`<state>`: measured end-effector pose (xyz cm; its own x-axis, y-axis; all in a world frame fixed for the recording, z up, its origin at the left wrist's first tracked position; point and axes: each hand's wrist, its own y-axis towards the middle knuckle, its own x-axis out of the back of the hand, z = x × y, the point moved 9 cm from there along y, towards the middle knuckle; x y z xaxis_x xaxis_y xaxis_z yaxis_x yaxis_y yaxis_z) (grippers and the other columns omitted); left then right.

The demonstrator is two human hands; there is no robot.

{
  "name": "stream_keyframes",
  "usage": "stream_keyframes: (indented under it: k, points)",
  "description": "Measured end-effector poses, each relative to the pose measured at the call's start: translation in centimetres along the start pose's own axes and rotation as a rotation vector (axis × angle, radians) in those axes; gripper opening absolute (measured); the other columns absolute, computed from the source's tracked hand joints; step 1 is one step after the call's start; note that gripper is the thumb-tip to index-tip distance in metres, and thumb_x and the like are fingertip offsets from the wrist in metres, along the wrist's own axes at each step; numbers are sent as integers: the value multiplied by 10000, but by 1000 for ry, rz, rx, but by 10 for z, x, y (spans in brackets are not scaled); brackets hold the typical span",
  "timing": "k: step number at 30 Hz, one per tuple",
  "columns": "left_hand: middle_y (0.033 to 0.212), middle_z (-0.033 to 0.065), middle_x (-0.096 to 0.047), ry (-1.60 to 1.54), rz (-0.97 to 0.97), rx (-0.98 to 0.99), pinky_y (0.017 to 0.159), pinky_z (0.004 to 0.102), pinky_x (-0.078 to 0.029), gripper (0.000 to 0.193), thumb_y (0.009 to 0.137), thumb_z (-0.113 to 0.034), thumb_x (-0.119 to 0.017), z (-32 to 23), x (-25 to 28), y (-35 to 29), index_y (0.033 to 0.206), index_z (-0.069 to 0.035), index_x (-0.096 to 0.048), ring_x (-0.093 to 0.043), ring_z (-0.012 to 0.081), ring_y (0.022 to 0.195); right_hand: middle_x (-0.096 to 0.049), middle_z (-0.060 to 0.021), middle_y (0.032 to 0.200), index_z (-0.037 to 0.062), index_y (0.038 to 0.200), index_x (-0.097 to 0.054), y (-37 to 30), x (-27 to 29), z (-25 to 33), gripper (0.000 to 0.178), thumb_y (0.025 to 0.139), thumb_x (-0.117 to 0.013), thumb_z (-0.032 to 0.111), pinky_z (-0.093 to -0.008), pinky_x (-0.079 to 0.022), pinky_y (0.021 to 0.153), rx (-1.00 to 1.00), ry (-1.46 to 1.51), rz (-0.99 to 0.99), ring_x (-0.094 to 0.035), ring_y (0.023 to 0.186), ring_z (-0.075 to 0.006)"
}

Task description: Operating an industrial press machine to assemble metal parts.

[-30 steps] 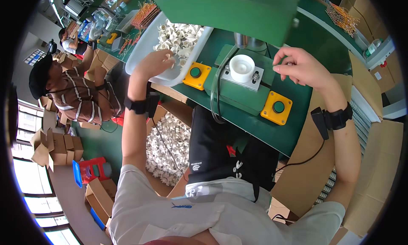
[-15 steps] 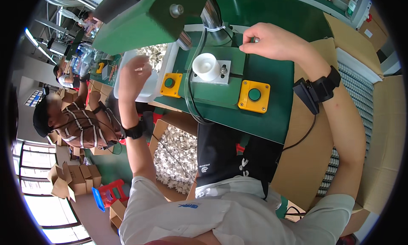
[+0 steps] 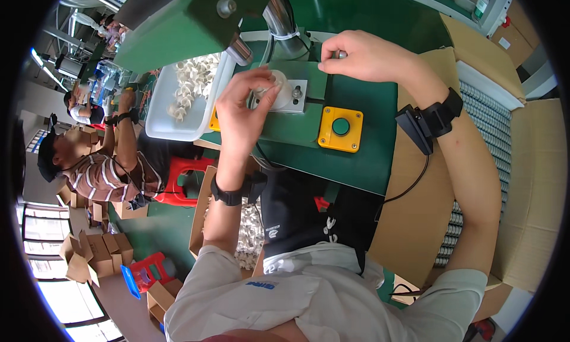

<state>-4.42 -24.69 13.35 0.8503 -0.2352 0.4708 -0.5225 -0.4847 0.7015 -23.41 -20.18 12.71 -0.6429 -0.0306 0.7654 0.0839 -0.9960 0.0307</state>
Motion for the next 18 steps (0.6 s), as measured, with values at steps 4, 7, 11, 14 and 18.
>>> stream_keyframes:
  k: [4,7,11,14,18]
  points:
    - [1017,102,-675,-10,-59,13,750,336,-557,130,772,12,-765,-1,4,-4,839,-12,-656,-681,252,915,-601,-39,748,16,910,-651,-6,-19,9,217,929,-621,230,-285,-424,607,-9,17,127,-525,671,-133]
    - [1012,99,-670,-33,-95,66,742,336,-553,137,768,12,-771,6,4,-6,815,-11,-644,-678,250,902,-601,-40,750,18,917,-649,-9,-28,12,218,933,-621,234,-285,-427,609,-24,-2,211,-528,674,-134]
    - [1000,93,-667,-94,-175,104,722,334,-542,159,760,9,-775,19,3,-11,790,-11,-620,-670,251,874,-602,-40,749,19,927,-647,-10,-30,16,223,936,-623,240,-289,-432,610,-26,-28,243,-532,674,-136]
    - [990,91,-665,-151,-232,62,713,336,-533,163,759,9,-769,16,8,-10,785,-13,-610,-657,262,877,-601,-41,747,19,935,-646,-9,-30,15,226,937,-625,244,-291,-434,608,-18,-34,224,-534,671,-138]
    - [1005,99,-669,62,-72,69,769,365,-521,150,759,-1,-745,5,8,-6,784,-22,-599,-630,295,938,-602,-44,746,18,934,-644,-10,-31,14,230,935,-631,247,-292,-434,602,-20,-19,213,-536,667,-139]
